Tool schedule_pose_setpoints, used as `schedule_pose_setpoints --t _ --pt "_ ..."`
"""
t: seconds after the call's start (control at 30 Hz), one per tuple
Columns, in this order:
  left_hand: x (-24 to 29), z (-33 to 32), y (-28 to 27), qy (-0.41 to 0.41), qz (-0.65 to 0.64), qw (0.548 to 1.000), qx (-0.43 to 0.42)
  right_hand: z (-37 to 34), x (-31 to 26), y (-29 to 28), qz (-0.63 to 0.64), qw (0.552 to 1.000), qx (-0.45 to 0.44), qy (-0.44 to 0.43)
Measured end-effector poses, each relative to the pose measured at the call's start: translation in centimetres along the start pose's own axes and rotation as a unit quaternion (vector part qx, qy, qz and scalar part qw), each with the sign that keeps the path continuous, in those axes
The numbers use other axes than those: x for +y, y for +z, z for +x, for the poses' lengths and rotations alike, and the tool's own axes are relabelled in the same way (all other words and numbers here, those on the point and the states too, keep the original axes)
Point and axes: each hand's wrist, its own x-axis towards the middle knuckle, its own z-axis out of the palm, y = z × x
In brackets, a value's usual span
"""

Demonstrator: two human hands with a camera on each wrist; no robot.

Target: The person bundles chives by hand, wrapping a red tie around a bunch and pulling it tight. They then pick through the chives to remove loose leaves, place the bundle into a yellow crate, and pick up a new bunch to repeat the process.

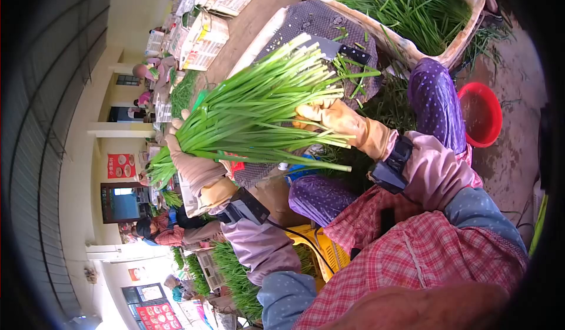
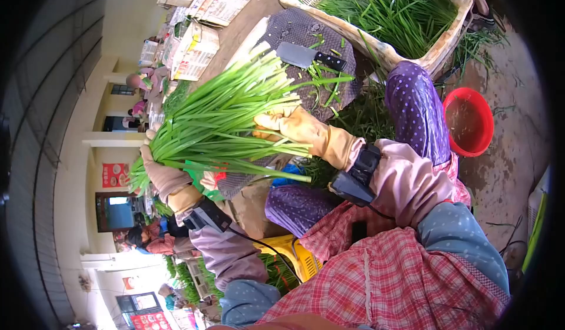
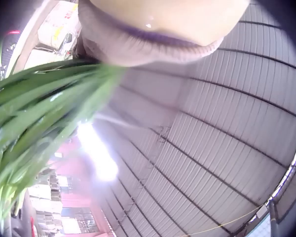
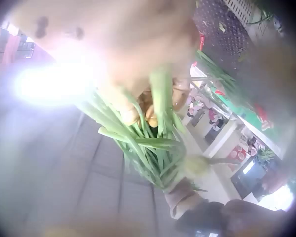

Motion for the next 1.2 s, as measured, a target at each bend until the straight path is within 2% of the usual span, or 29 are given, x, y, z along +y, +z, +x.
schedule_pose_setpoints --t 0.03,0.1,0.13,0.17,0.2,0.23,0.3,0.33,0.37,0.4,0.43,0.47,0.5,0.57,0.6,0.63,0.7,0.73,0.83,0.9,0.93,0.97,1.0,1.03,1.07,1.1,1.17,1.2 --pt "0.2 0.1 -0.5 0.0 -0.001 1.0 0.0 -0.3 0.2 -0.6 -0.001 1.0 0.001 0.0" --pt "0.4 0.8 -1.4 -0.05 -0.046 0.997 -0.024 -1.4 0.7 -2.5 -0.197 0.975 -0.063 -0.086" --pt "0.2 1.2 -1.6 -0.068 -0.062 0.995 -0.031 -2.4 0.1 -2.7 -0.236 0.97 -0.063 0.0" --pt "-0.9 1.3 -1.0 0.071 0.103 0.99 0.068 -3.5 -0.4 -3.1 -0.235 0.97 -0.063 0.003" --pt "-1.6 1.1 -0.5 0.207 0.262 0.928 0.165 -4.5 -0.8 -3.8 -0.27 0.957 -0.104 0.012" --pt "-1.9 0.8 -0.1 0.209 0.262 0.927 0.169 -5.7 -1.3 -4.5 -0.303 0.942 -0.146 0.021" --pt "-2.2 0.2 0.6 0.237 0.139 0.949 0.153 -8.0 -3.0 -5.6 -0.466 0.861 -0.194 0.057" --pt "-2.7 -0.2 1.0 0.251 0.211 0.93 0.166 -8.7 -3.2 -6.3 -0.464 0.861 -0.198 0.061" --pt "-1.5 -0.4 0.4 0.254 0.212 0.929 0.169 -9.3 -3.3 -6.9 -0.664 0.713 -0.185 0.126" --pt "0.6 -0.5 -0.5 0.182 0.141 0.967 0.111 -9.5 -3.5 -7.2 -0.822 0.517 -0.16 0.178" --pt "1.0 -0.5 -0.3 0.109 0.069 0.99 0.05 -9.2 -3.9 -6.8 -0.823 0.515 -0.163 0.177" --pt "1.2 -0.7 -0.3 0.113 0.069 0.99 0.053 -9.1 -4.3 -6.1 -0.774 0.624 -0.103 0.004" --pt "1.2 -0.8 -0.3 0.131 0.084 0.986 0.066 -9.0 -4.7 -5.2 -0.688 0.705 -0.036 -0.167" --pt "0.8 -0.4 -0.2 0.146 0.098 0.982 0.074 -6.7 -6.2 -2.6 -0.683 0.672 0.012 -0.284" --pt "0.8 -0.2 -0.4 0.143 0.102 0.982 0.069 -5.1 -6.0 -2.3 -0.666 0.674 0.024 -0.317" --pt "0.7 0.0 -0.4 0.141 0.107 0.982 0.062 -3.7 -5.0 -3.2 -0.703 0.656 0.026 -0.274" --pt "0.7 0.4 0.3 0.129 0.102 0.984 0.064 -3.3 -4.1 -3.2 -0.623 0.758 -0.037 -0.189" --pt "0.6 0.5 0.7 0.149 0.111 0.98 0.068 -3.4 -3.7 -3.5 -0.605 0.739 -0.062 -0.29" --pt "0.5 0.0 0.9 0.187 0.166 0.965 0.074 -6.8 -5.0 -3.7 -0.61 0.734 -0.085 -0.284" --pt "1.8 -0.1 0.6 0.12 0.093 0.988 0.025 -8.9 -4.7 -6.2 -0.625 0.747 -0.06 -0.218" --pt "2.6 -0.2 0.3 0.069 0.064 0.995 -0.041 -10.1 -4.6 -7.1 -0.611 0.788 -0.01 -0.079" --pt "2.5 -0.5 0.5 0.069 0.062 0.995 -0.044 -10.4 -4.1 -9.1 -0.678 0.732 -0.051 -0.052" --pt "2.5 -0.9 0.9 0.062 0.027 0.997 -0.037 -11.2 -3.5 -10.2 -0.755 0.655 -0.037 -0.001" --pt "2.3 -1.0 1.4 0.052 -0.008 0.998 -0.03 -11.4 -3.6 -8.9 -0.819 0.571 -0.02 0.05" --pt "1.2 -0.7 1.4 0.185 0.095 0.978 0.023 -10.4 -3.5 -8.4 -0.787 0.616 -0.017 -0.029" --pt "0.8 -0.7 1.5 0.183 0.096 0.978 0.021 -9.1 -3.3 -7.5 -0.747 0.656 -0.016 -0.107" --pt "0.3 -1.0 1.6 0.096 0.002 0.994 -0.051 -5.3 -2.4 -4.5 -0.621 0.761 -0.028 -0.187" --pt "0.7 -0.9 1.5 0.037 -0.041 0.996 -0.077 -3.4 -1.6 -3.5 -0.528 0.834 -0.04 -0.153"
